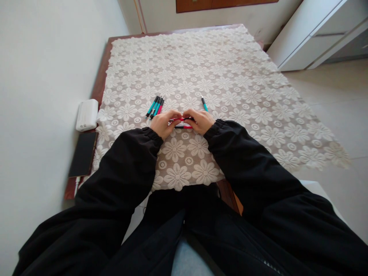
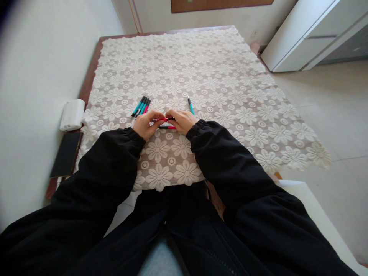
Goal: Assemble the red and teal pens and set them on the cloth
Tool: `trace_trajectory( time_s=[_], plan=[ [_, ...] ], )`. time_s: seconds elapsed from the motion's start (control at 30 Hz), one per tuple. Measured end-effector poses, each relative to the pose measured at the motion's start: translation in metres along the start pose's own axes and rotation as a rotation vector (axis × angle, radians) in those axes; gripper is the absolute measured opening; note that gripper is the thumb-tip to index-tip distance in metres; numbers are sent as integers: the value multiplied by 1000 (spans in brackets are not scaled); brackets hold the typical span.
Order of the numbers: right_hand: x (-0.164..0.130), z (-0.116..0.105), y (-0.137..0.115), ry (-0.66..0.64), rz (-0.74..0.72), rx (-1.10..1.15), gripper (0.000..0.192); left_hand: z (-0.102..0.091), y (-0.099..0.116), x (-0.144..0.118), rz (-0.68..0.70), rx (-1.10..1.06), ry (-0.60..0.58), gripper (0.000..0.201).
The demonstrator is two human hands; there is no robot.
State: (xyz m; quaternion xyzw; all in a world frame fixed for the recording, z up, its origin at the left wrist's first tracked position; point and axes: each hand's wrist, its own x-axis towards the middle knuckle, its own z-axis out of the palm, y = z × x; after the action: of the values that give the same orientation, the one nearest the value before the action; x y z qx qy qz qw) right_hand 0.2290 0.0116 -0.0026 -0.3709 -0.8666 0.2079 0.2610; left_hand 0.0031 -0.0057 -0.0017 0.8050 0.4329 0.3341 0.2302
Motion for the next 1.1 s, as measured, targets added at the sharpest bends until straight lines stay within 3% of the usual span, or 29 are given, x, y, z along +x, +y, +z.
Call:
trace_trajectory(
  time_s=[0.13,1.1],
  plan=[
    [-1,0,-1,-38,-23,7,26,1,-2,0,-19,1,-2,17],
    [0,3,3,31,-74,14,18,3,-6,-2,-5,-36,17,17]
  ],
)
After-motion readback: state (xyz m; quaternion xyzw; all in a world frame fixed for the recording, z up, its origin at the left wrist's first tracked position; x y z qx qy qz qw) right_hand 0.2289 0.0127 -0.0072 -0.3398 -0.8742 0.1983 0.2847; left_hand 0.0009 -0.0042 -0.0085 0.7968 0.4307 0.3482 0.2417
